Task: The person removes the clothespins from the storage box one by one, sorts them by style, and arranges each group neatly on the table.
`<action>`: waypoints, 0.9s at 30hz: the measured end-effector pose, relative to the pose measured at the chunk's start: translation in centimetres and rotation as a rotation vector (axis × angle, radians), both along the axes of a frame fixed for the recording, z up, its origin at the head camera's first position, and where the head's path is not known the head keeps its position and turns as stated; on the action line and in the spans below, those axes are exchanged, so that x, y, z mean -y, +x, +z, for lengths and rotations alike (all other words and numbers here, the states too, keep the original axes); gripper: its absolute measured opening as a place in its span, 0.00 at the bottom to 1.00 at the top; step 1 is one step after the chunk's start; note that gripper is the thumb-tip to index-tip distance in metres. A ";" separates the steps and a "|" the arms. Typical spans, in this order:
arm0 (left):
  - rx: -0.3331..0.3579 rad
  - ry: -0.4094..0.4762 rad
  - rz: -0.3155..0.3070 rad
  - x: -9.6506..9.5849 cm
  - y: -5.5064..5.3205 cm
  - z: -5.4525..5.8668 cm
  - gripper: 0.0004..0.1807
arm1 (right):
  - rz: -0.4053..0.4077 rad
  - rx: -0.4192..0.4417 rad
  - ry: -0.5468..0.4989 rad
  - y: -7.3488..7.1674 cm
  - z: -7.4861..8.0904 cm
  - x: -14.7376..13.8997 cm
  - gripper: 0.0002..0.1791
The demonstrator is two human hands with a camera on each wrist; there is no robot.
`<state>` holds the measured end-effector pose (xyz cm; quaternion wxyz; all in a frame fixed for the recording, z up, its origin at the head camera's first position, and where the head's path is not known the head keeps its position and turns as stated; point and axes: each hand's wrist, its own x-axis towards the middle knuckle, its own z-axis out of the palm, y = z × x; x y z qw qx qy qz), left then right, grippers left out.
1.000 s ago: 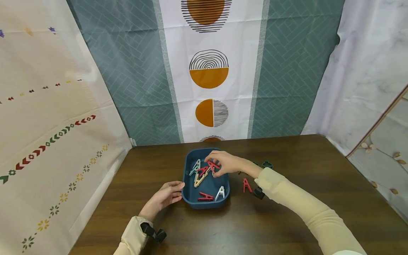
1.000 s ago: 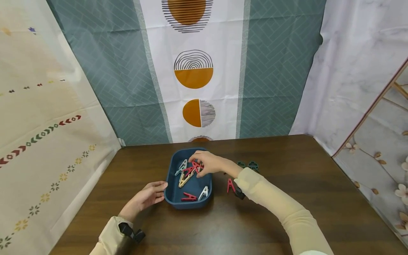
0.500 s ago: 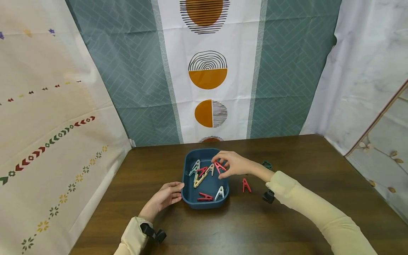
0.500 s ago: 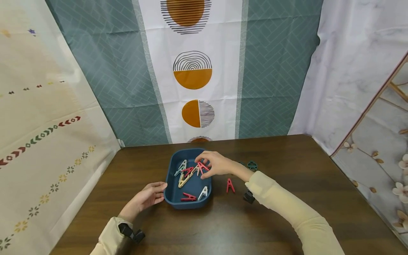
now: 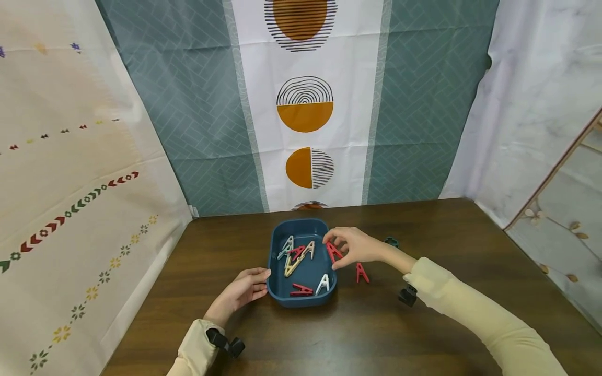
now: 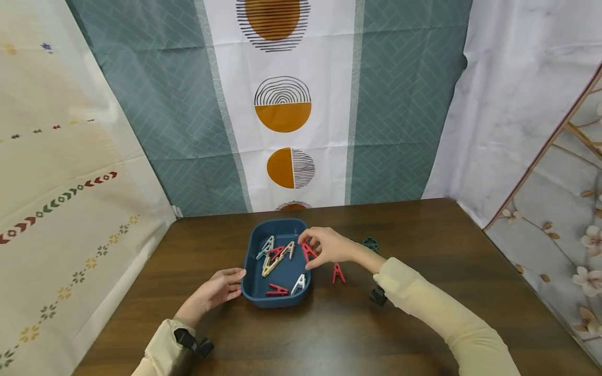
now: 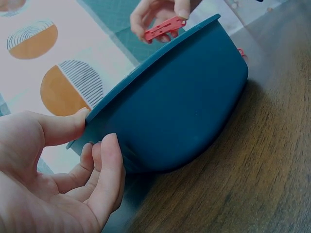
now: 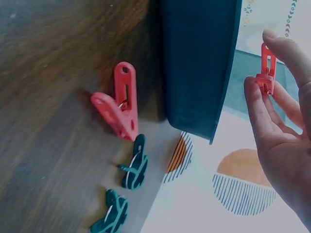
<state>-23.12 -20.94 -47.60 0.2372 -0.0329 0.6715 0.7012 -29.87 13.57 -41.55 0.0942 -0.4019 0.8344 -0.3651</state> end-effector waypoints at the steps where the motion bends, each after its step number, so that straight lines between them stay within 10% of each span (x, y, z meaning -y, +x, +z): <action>1: 0.000 0.001 0.001 0.0 0.0 0.0 0.28 | -0.002 -0.002 0.001 0.0 -0.1 -0.2 0.33; 27: 0.012 0.008 -0.028 0.2 0.0 0.0 0.28 | -0.184 0.039 0.062 2.2 -3.1 -6.2 0.32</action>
